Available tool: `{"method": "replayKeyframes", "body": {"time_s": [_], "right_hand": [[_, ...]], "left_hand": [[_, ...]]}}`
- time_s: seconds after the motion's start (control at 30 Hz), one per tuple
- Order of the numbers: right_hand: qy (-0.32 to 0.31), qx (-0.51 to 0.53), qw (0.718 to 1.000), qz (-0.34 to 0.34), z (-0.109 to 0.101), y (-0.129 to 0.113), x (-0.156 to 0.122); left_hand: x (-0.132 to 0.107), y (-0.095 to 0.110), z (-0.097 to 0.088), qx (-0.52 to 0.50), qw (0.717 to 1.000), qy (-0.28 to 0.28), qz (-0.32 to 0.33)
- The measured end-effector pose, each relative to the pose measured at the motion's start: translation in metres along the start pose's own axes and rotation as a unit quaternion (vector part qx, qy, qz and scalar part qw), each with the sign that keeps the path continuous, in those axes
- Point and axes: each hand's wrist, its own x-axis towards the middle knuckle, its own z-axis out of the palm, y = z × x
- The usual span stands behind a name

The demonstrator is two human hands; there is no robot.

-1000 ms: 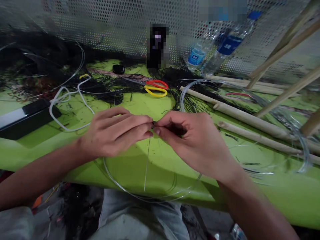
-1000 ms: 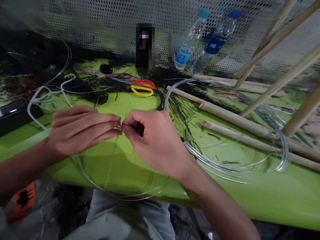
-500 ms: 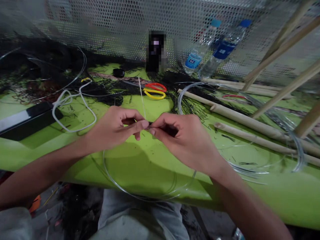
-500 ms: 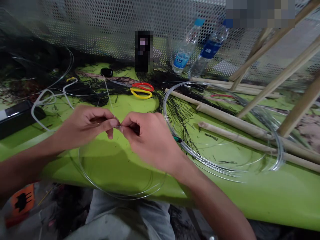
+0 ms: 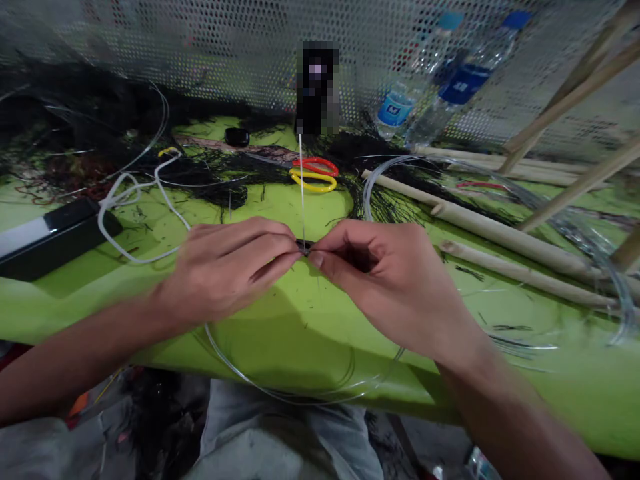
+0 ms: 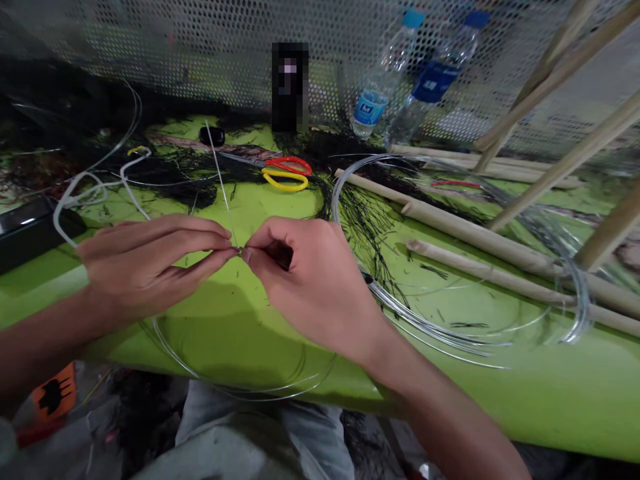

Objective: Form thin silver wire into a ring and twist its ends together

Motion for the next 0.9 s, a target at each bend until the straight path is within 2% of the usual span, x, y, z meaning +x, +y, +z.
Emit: {"method": "replayKeyframes", "body": {"time_s": [0.13, 0.27, 0.33, 0.4, 0.5, 0.6, 0.73, 0.83, 0.9], "right_hand": [[0.024, -0.003, 1.0, 0.009, 0.005, -0.001, -0.001], [0.022, -0.001, 1.0, 0.0, 0.005, 0.001, 0.001], [0.013, -0.028, 0.999, -0.018, 0.003, 0.001, 0.001], [0.017, -0.1, 0.993, -0.06, 0.0, 0.003, -0.001], [0.051, -0.253, 0.954, -0.153, -0.001, 0.007, -0.005], [0.089, -0.394, 0.886, -0.227, 0.001, 0.011, -0.008], [0.124, -0.49, 0.811, -0.294, 0.005, 0.014, -0.008], [0.149, -0.491, 0.791, -0.333, 0.007, 0.017, -0.006], [0.151, -0.48, 0.797, -0.336, 0.009, 0.019, -0.005]], "left_hand": [[-0.001, 0.001, 0.005, 0.039, 0.999, 0.009, -0.001], [-0.004, -0.005, 0.01, 0.1, 0.993, -0.004, 0.056], [-0.005, -0.01, 0.011, 0.128, 0.987, -0.018, 0.096], [-0.005, -0.014, 0.01, 0.141, 0.984, -0.027, 0.106], [-0.004, -0.016, 0.007, 0.138, 0.987, -0.014, 0.082], [-0.001, -0.016, 0.005, 0.149, 0.985, -0.005, 0.088], [0.0, -0.015, 0.006, 0.174, 0.978, 0.009, 0.117], [0.0, -0.013, 0.009, 0.197, 0.968, 0.034, 0.15], [0.0, -0.012, 0.01, 0.197, 0.967, 0.036, 0.161]]}}
